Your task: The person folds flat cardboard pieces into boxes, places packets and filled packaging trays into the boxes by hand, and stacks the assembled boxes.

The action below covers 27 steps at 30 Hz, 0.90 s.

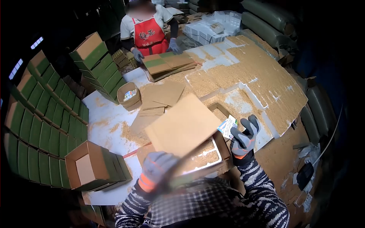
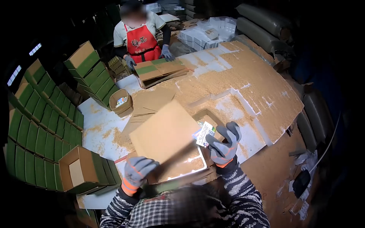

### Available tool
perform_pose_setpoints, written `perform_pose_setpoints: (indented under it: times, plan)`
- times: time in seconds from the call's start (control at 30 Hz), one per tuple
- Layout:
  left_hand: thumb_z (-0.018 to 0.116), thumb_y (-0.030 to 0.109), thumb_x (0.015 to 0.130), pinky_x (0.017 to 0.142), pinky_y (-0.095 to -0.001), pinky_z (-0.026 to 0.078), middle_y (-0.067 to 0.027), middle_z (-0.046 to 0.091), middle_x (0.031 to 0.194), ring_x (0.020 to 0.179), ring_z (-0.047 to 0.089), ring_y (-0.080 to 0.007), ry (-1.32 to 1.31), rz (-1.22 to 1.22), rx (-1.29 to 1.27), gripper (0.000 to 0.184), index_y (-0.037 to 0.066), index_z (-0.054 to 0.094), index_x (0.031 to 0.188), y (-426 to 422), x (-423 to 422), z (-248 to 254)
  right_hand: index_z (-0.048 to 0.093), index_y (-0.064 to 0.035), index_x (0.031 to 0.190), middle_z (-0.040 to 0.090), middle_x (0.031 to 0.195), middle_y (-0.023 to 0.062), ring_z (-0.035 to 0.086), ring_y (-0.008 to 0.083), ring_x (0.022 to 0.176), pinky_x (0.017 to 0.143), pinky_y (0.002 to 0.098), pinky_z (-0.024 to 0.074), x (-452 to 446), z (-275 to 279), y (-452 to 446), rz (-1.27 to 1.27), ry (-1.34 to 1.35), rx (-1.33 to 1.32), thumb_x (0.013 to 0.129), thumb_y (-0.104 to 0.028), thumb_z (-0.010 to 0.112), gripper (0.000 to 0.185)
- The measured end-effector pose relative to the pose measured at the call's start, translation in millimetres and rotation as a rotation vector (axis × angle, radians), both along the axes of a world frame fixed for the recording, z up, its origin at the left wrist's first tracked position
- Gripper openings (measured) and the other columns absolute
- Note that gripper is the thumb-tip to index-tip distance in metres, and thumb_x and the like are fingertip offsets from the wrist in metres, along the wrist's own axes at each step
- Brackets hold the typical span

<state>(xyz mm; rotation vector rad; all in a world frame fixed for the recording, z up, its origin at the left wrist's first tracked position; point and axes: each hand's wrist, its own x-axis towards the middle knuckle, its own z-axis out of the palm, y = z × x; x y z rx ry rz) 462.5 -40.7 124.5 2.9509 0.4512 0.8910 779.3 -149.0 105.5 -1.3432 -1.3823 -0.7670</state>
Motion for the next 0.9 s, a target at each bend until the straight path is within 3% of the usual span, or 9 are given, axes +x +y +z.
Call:
perform_pose_setpoints:
  times: [0.17, 0.33, 0.43, 0.5, 0.53, 0.63, 0.67, 0.73, 0.9]
  plan:
    - [0.058, 0.016, 0.085, 0.084, -0.0375, 0.051, -0.0042, 0.067, 0.104, 0.097, 0.062, -0.0267, 0.503, -0.185, -0.364, 0.024, 0.015, 0.068, 0.107, -9, -16, -102, 0.073, -0.0207, 0.1, 0.061, 0.123, 0.0042, 0.05, 0.0299, 0.121, 0.101, 0.0491, 0.0402, -47, -7, 21, 0.461, -0.189, -0.711, 0.077, -0.021, 0.071, 0.023]
    - [0.06, 0.017, 0.087, 0.087, -0.0409, 0.05, -0.008, 0.066, 0.108, 0.097, 0.061, -0.0311, 0.607, -0.16, -0.334, 0.028, 0.012, 0.067, 0.114, -3, -2, -69, 0.067, -0.0247, 0.119, 0.054, 0.139, 0.007, 0.044, 0.0329, 0.132, 0.108, 0.0482, 0.0365, -46, -83, 26, 0.471, -0.299, -1.442, 0.087, -0.026, 0.058, 0.033]
    - [0.056, 0.012, 0.091, 0.096, -0.0391, 0.048, -0.0117, 0.065, 0.12, 0.105, 0.062, -0.0284, 0.188, -0.292, -0.509, 0.036, 0.007, 0.062, 0.126, -1, -5, -48, 0.063, -0.0199, 0.127, 0.05, 0.144, 0.0094, 0.047, 0.0343, 0.129, 0.108, 0.0443, 0.0386, -25, -70, 36, 0.693, -0.173, -1.27, 0.086, -0.016, 0.056, 0.041]
    - [0.051, 0.009, 0.095, 0.105, -0.0366, 0.043, -0.0139, 0.06, 0.132, 0.121, 0.056, -0.0241, -0.572, 0.147, -1.126, 0.041, 0.001, 0.054, 0.135, -5, -26, -70, 0.057, -0.0126, 0.134, 0.048, 0.145, 0.0145, 0.047, 0.0326, 0.132, 0.112, 0.0393, 0.0365, -17, -30, 21, 0.663, 0.109, -0.911, 0.079, 0.005, 0.051, 0.057]
    - [0.047, 0.007, 0.098, 0.11, -0.0351, 0.038, -0.0147, 0.053, 0.141, 0.132, 0.047, -0.0201, -0.581, 0.313, -1.212, 0.045, -0.002, 0.045, 0.142, -14, -31, -33, 0.053, -0.0121, 0.139, 0.047, 0.146, 0.0145, 0.046, 0.0297, 0.135, 0.113, 0.0382, 0.0347, -7, -23, 18, 0.598, 0.255, -0.745, 0.077, 0.011, 0.049, 0.067]
    - [0.052, 0.01, 0.096, 0.11, -0.0363, 0.038, -0.0176, 0.045, 0.147, 0.135, 0.045, -0.0233, -0.72, 0.133, -1.514, 0.053, -0.002, 0.038, 0.146, 9, -54, -152, 0.02, -0.0096, 0.157, 0.032, 0.158, 0.0103, 0.033, 0.0209, 0.143, 0.118, 0.0355, 0.0256, 49, -93, 23, 0.651, 0.958, -0.718, 0.081, 0.012, 0.049, 0.084]
    - [0.056, 0.014, 0.095, 0.109, -0.0361, 0.038, -0.0184, 0.045, 0.147, 0.135, 0.044, -0.0248, -0.631, 0.056, -1.388, 0.055, -0.001, 0.038, 0.145, 5, -46, -164, 0.018, -0.0063, 0.157, 0.032, 0.157, 0.0126, 0.032, 0.0219, 0.144, 0.118, 0.0335, 0.0251, 56, -135, 26, 0.865, 1.28, -0.702, 0.089, 0.002, 0.059, 0.08]
    - [0.063, 0.022, 0.092, 0.108, -0.0359, 0.039, -0.0201, 0.044, 0.147, 0.135, 0.043, -0.0276, -0.503, -0.09, -1.119, 0.062, -0.001, 0.039, 0.144, -2, -31, -186, 0.018, -0.0059, 0.156, 0.036, 0.155, 0.0134, 0.037, 0.0222, 0.14, 0.114, 0.0329, 0.0303, 64, -184, 31, 0.797, 0.88, -1.09, 0.089, -0.018, 0.068, 0.085]
    - [0.079, 0.048, 0.077, 0.109, -0.0361, 0.039, -0.0224, 0.045, 0.145, 0.133, 0.045, -0.0308, -0.421, 0.688, -1.238, 0.101, -0.003, 0.03, 0.149, -20, 17, -181, 0.022, -0.0051, 0.154, 0.044, 0.147, 0.0127, 0.045, 0.0214, 0.131, 0.107, 0.0349, 0.0387, 7, -137, 38, 0.811, 0.91, -1.233, 0.081, -0.039, 0.08, 0.1]
